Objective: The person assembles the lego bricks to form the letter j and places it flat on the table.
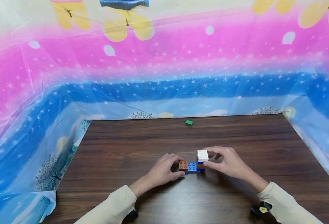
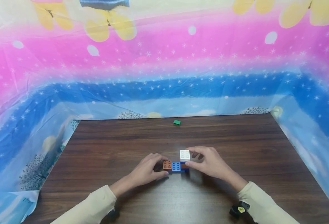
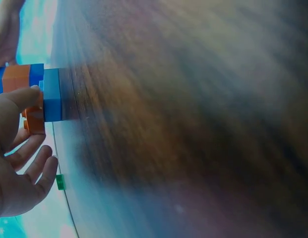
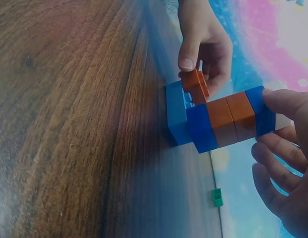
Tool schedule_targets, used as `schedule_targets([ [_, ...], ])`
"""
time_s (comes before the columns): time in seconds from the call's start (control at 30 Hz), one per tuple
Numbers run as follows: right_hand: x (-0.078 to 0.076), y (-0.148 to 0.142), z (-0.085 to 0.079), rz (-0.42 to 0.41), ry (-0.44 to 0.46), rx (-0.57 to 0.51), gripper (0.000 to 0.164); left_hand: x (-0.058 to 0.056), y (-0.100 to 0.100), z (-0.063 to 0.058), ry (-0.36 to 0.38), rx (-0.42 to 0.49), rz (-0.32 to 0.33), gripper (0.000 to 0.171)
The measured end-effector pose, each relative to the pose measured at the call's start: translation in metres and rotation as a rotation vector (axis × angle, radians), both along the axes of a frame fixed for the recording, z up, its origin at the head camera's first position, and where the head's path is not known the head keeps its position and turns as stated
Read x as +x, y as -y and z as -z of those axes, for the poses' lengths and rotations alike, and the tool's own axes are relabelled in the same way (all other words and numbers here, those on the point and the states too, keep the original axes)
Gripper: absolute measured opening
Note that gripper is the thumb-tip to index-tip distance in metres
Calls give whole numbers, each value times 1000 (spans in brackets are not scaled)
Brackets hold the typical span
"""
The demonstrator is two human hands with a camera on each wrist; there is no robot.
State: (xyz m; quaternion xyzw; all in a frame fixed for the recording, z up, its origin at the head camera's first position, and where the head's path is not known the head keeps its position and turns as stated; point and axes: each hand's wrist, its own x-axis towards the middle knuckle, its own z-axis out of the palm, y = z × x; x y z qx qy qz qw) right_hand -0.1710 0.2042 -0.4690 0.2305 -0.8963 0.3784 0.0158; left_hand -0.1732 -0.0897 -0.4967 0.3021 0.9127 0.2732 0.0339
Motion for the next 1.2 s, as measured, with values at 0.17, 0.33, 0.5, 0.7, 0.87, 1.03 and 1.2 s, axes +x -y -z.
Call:
schedule_targets([
  [0.17, 0, 1, 1, 9, 0, -2, 50, -2, -2, -1, -20, 0, 4, 45],
  [0.33, -1, 1, 2, 21, 11, -11, 51, -3, -1, -1, -14, 5, 2, 42],
  [0.5, -4, 2, 3, 30, 16, -35, 51, -4, 0, -1, 8, 39, 0, 40],
  [0.7, -11, 5, 5, 56, 29, -55, 49, -8, 1, 0, 42, 73, -15, 38],
  [0.87, -20, 6, 7, 66, 37, -82, 48, -11, 2, 2, 70, 104, -12, 39],
  [1.03, -30, 7, 10, 75, 43, -116, 49, -15, 2, 4, 105, 158, -8, 41],
  [1.2, -37, 7, 12, 86, 52, -112, 51, -17, 3, 4, 93, 176, 4, 40],
])
